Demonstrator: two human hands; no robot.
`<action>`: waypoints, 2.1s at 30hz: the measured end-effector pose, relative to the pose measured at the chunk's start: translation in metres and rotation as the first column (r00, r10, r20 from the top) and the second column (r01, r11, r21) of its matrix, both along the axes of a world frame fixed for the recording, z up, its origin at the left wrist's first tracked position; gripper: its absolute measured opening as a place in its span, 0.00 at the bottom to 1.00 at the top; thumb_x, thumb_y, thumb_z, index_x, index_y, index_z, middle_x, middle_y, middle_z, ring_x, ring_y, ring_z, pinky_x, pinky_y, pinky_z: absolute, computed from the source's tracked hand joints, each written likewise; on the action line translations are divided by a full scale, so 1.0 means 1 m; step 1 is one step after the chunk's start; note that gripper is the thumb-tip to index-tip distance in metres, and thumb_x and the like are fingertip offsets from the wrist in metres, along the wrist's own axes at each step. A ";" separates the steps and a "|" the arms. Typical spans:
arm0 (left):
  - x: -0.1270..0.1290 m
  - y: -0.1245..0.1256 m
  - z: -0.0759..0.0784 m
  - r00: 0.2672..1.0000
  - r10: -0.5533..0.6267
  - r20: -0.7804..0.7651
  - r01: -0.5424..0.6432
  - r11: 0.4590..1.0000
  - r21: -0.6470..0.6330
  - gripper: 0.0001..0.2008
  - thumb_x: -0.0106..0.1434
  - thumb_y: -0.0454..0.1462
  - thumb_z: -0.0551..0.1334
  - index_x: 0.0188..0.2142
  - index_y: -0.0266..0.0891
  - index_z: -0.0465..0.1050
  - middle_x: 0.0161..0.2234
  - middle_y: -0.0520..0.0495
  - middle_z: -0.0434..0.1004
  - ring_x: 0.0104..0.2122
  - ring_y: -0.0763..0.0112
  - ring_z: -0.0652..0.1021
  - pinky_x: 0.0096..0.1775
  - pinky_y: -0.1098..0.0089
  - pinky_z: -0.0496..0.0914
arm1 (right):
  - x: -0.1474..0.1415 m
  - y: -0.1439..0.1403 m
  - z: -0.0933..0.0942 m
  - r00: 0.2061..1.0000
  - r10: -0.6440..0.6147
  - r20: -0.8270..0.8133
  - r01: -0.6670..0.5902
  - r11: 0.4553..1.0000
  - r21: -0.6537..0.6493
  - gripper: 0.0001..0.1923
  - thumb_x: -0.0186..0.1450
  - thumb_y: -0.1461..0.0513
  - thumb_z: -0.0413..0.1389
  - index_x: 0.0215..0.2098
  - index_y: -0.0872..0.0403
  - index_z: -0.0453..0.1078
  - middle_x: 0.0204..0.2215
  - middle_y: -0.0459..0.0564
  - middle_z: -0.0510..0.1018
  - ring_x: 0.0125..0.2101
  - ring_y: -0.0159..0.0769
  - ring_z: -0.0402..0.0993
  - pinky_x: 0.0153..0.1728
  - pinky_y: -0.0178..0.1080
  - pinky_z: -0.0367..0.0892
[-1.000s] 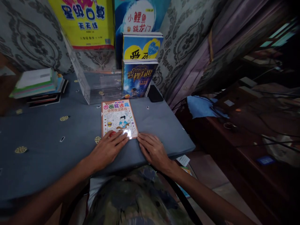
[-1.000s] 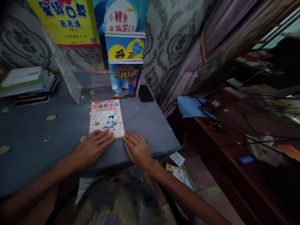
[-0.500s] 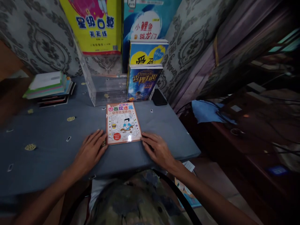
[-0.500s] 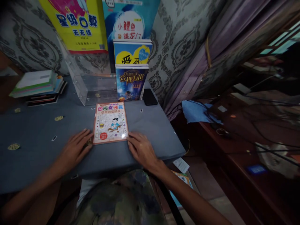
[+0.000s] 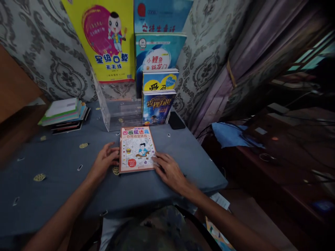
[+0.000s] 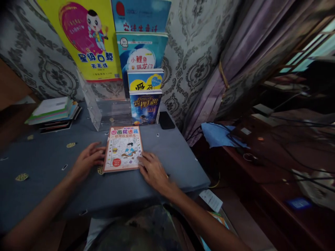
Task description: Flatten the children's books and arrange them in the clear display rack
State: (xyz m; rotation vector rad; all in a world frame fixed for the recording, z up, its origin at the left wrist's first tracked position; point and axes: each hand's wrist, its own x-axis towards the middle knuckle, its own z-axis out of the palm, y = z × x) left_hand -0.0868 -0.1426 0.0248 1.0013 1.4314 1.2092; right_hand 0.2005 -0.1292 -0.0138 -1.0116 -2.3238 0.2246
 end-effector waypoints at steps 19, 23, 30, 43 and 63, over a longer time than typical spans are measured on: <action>0.002 0.004 0.059 0.928 -0.361 0.092 0.339 0.922 0.188 0.25 0.58 0.46 0.72 0.52 0.38 0.76 0.31 0.48 0.80 0.21 0.79 0.70 0.18 0.81 0.59 | -0.003 0.065 0.046 0.728 -0.198 -0.656 -0.465 0.560 -0.685 0.25 0.60 0.51 0.64 0.52 0.53 0.72 0.35 0.51 0.82 0.29 0.35 0.80 0.29 0.36 0.73; -0.015 0.020 0.066 0.936 -0.322 -0.145 0.353 0.867 0.353 0.21 0.61 0.45 0.69 0.51 0.38 0.77 0.37 0.44 0.82 0.29 0.72 0.76 0.28 0.75 0.72 | -0.006 0.073 0.075 0.673 -0.057 -0.737 -0.455 0.754 -0.474 0.18 0.65 0.53 0.60 0.51 0.50 0.72 0.43 0.52 0.81 0.41 0.39 0.81 0.48 0.45 0.74; -0.037 0.039 0.008 0.665 -0.170 -0.727 0.538 0.784 0.309 0.17 0.70 0.40 0.53 0.47 0.41 0.79 0.60 0.39 0.74 0.64 0.54 0.69 0.63 0.47 0.63 | -0.006 0.086 0.030 0.933 0.176 -0.313 -0.221 0.968 -0.116 0.17 0.71 0.64 0.48 0.53 0.52 0.74 0.58 0.58 0.76 0.59 0.45 0.71 0.59 0.53 0.67; -0.030 0.045 -0.018 0.313 -0.120 -0.942 0.501 0.863 0.057 0.21 0.72 0.40 0.48 0.58 0.41 0.72 0.63 0.42 0.72 0.63 0.58 0.71 0.62 0.52 0.66 | -0.027 0.084 0.018 0.979 0.108 0.175 -0.090 0.991 -0.103 0.18 0.72 0.65 0.48 0.55 0.57 0.74 0.58 0.61 0.76 0.63 0.49 0.67 0.63 0.56 0.62; -0.012 0.063 -0.022 0.284 0.050 -0.958 0.415 0.894 0.170 0.20 0.71 0.36 0.49 0.58 0.40 0.69 0.59 0.38 0.75 0.58 0.55 0.75 0.56 0.52 0.69 | -0.126 0.104 0.007 0.956 0.249 0.155 -0.233 0.965 -0.117 0.24 0.75 0.61 0.47 0.65 0.65 0.63 0.65 0.67 0.66 0.68 0.46 0.58 0.69 0.52 0.53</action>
